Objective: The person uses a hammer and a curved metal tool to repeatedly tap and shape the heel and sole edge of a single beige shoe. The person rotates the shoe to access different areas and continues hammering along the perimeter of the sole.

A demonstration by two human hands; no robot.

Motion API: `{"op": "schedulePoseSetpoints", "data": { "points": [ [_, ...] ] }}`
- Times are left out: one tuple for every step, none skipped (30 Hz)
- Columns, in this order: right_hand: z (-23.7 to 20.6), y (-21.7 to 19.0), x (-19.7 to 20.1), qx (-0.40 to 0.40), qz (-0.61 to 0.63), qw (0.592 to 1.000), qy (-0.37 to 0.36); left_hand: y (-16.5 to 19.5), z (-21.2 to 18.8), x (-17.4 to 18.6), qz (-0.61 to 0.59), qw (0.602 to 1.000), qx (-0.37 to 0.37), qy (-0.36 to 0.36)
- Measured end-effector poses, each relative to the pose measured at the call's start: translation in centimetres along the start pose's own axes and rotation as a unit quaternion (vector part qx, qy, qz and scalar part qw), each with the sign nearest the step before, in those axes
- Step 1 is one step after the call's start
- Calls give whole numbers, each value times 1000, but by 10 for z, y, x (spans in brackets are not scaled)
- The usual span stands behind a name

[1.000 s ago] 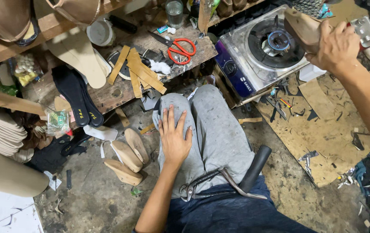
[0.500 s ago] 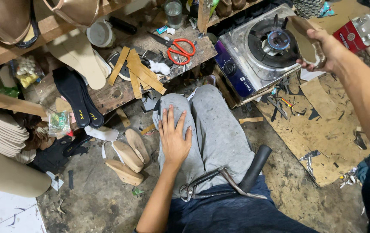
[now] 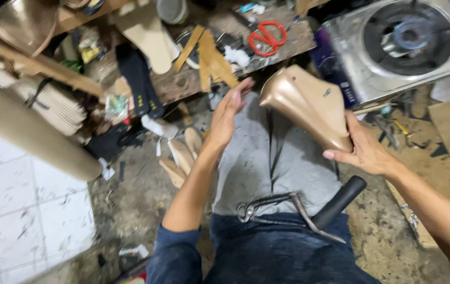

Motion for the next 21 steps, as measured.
{"op": "schedulePoseSetpoints", "data": {
  "points": [
    [3,-8,-9,12,-15,1000,-21,5,0,-2,31,999,0,-29],
    [7,-15,-16,27,-16,999,-42,11,-1,-4,62,996,-3,-60],
    [10,-20,-22,41,-17,997,-61,15,-3,-8,92,991,-6,-92],
    [12,-24,-28,52,-18,995,-79,16,-6,-8,138,986,3,-97],
    [15,-27,-33,60,-23,994,-89,16,-10,-9,183,978,12,-105],
    [17,-29,-38,67,-27,993,-98,15,-14,-10,226,967,21,-113],
    [19,-30,-42,74,-33,991,-106,11,-18,-6,215,971,53,-96],
    [21,-27,-46,66,-43,991,-112,7,-23,-3,203,972,84,-79],
    [22,-25,-50,57,-52,990,-119,1,-29,0,190,973,117,-62],
    [23,-21,-53,50,-61,989,-125,6,-33,-1,196,976,75,-61],
    [24,-22,-55,64,-56,989,-123,11,-35,-3,203,977,29,-63],
    [25,-22,-55,76,-53,989,-119,18,-36,-4,208,976,-18,-67],
    [25,-22,-55,86,-49,988,-116,9,-38,-1,192,979,36,-65],
    [24,-23,-54,104,-38,988,-111,2,-39,3,176,978,89,-63],
    [23,-26,-52,124,-29,986,-105,-3,-39,7,161,975,138,-61],
    [21,-31,-52,145,-20,984,-100,3,-38,5,58,987,135,-68],
    [16,-39,-52,167,83,976,-111,10,-38,4,-46,987,131,-75],
    [11,-49,-52,187,185,957,-120,18,-38,-1,-148,977,128,-84],
    [5,-58,-51,203,286,928,-127,27,-39,-8,-200,972,94,-76],
    [1,-64,-59,174,392,887,-171,35,-43,-18,-251,963,61,-70],
    [-2,-74,-73,143,492,832,-213,43,-47,-29,-303,951,30,-62]
  ]
}}
Point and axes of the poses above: each hand's wrist, its own z-axis towards the middle knuckle, its own x-axis out of the back of the hand, y = z × x, the point moved 8 cm from there along z, towards the middle knuckle
